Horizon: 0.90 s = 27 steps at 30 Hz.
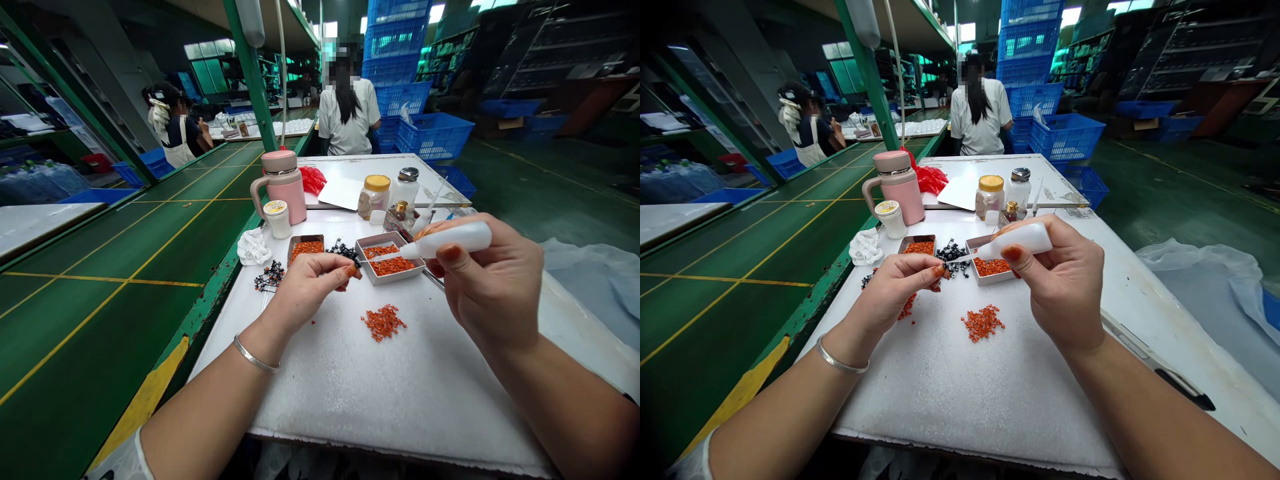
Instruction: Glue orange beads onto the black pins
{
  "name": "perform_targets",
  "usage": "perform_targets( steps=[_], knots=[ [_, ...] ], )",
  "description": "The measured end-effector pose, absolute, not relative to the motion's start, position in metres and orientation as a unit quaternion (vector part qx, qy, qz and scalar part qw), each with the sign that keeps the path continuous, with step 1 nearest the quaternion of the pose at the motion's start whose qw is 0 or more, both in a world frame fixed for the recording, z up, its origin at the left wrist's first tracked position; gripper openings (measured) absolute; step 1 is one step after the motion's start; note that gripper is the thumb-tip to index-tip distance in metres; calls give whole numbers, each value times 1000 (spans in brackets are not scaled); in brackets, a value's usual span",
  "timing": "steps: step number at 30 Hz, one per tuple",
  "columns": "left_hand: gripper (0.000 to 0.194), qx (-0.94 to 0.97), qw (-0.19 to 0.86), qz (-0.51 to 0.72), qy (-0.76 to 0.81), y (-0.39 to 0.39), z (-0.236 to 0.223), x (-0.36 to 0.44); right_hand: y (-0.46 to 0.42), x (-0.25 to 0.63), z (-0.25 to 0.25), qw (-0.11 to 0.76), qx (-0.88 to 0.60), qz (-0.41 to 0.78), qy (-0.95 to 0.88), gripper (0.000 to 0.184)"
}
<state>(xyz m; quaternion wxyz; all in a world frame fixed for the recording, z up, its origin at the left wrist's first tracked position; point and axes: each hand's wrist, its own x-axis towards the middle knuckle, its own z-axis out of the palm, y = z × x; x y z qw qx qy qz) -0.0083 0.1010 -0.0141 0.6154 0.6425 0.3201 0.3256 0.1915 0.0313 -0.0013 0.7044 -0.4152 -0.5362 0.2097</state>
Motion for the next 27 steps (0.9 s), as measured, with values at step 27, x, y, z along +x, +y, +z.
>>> perform_targets(
  steps=[27],
  knots=[
    [28,636,620,327,322,100,-14,-9,31,192,1,717,-403,239,-516,15]
  ],
)
